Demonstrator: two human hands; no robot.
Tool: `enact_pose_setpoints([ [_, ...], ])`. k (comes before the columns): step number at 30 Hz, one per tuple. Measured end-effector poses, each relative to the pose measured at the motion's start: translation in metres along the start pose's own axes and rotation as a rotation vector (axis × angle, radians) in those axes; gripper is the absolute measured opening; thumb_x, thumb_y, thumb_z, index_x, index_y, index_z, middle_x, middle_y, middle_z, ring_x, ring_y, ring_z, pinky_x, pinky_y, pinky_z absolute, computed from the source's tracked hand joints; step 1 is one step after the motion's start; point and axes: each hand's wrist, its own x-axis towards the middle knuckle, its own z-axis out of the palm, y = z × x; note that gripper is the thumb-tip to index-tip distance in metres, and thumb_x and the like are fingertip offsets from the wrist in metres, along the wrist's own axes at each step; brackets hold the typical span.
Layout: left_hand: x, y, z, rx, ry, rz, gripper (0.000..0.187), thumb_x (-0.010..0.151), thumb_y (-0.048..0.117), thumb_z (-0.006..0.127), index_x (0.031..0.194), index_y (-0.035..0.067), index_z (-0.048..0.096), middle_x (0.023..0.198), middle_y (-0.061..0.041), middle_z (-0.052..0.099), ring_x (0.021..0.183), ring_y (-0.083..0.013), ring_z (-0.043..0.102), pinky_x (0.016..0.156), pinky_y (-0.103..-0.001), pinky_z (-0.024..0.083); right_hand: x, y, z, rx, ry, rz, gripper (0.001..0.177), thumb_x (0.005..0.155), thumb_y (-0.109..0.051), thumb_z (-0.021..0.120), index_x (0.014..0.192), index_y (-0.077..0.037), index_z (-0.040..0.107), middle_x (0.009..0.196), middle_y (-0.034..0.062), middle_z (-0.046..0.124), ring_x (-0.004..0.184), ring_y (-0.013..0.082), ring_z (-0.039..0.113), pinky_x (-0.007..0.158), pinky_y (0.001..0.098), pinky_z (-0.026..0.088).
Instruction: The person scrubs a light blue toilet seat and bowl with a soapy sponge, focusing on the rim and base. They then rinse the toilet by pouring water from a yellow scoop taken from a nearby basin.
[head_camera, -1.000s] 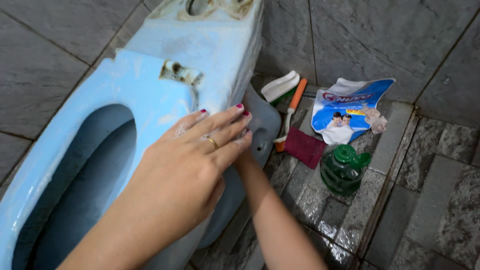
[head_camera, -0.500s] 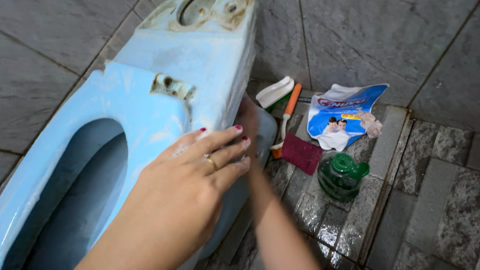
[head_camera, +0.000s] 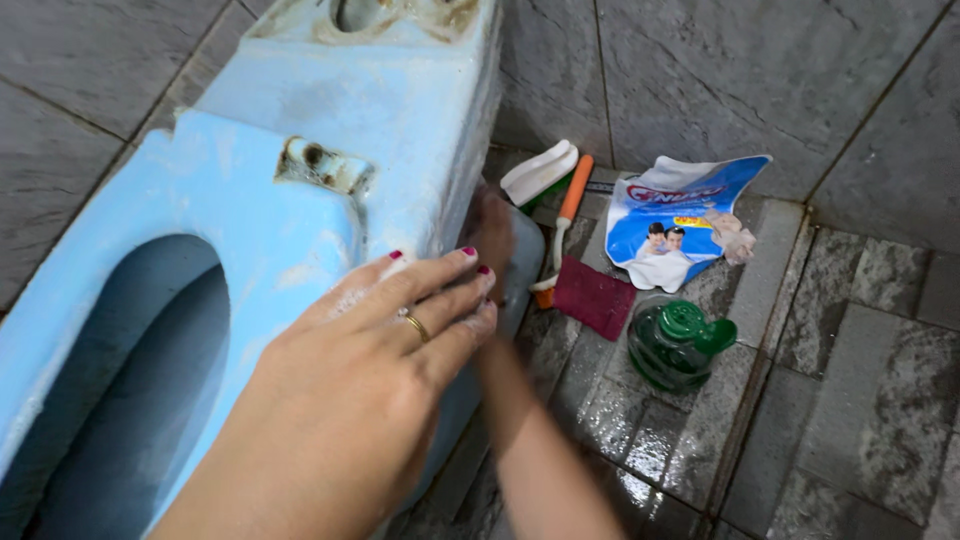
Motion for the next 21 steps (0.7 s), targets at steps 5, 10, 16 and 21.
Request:
enact_pose_setpoints([
  [5, 0.004, 0.003, -0.002, -0.001, -0.042, -0.021, 0.049, 0.074, 0.010, 0.060, 0.122, 0.002, 0.068, 0.133, -0.008, 0.067, 0.135, -0.0237, 0.052, 0.112, -0.043, 0.037, -0.105, -0.002, 0.026, -0.865, -0.192, -0.091, 0.040, 0.104, -0.016, 0.035, 0.141, -0.001, 0.040, 0.146, 0.0277, 0.049, 0.135, 0.0400, 0.052, 0.111, 0.0509, 0.044],
  [10, 0.010, 0.004, -0.007, 0.009, 0.043, 0.004, 0.050, 0.076, 0.011, 0.059, 0.125, 0.003, 0.068, 0.136, -0.009, 0.066, 0.137, -0.0246, 0.053, 0.116, -0.043, 0.036, -0.095, 0.085, 0.020, -0.513, -0.182, -0.010, 0.043, 0.113, -0.019, 0.030, 0.154, -0.007, 0.034, 0.154, 0.0170, 0.044, 0.141, 0.0258, 0.043, 0.115, 0.0425, 0.037],
  [16, 0.011, 0.008, -0.013, -0.044, 0.084, -0.008, 0.048, 0.073, 0.011, 0.062, 0.119, -0.001, 0.070, 0.130, -0.013, 0.068, 0.131, -0.0277, 0.056, 0.115, -0.044, 0.038, -0.119, 0.104, 0.016, 0.283, -0.147, 0.066, 0.047, 0.111, -0.019, 0.033, 0.156, -0.005, 0.026, 0.159, 0.0157, 0.037, 0.148, 0.0243, 0.037, 0.122, 0.0403, 0.033],
  [21, 0.006, 0.009, -0.007, -0.051, 0.089, -0.019, 0.045, 0.074, 0.013, 0.063, 0.116, -0.001, 0.071, 0.128, -0.014, 0.069, 0.129, -0.0287, 0.057, 0.113, -0.045, 0.038, -0.129, 0.129, -0.004, 0.168, 0.042, -0.080, 0.058, 0.107, -0.019, 0.054, 0.157, -0.004, 0.027, 0.159, 0.0179, 0.041, 0.145, 0.0290, 0.043, 0.121, 0.0411, 0.036],
])
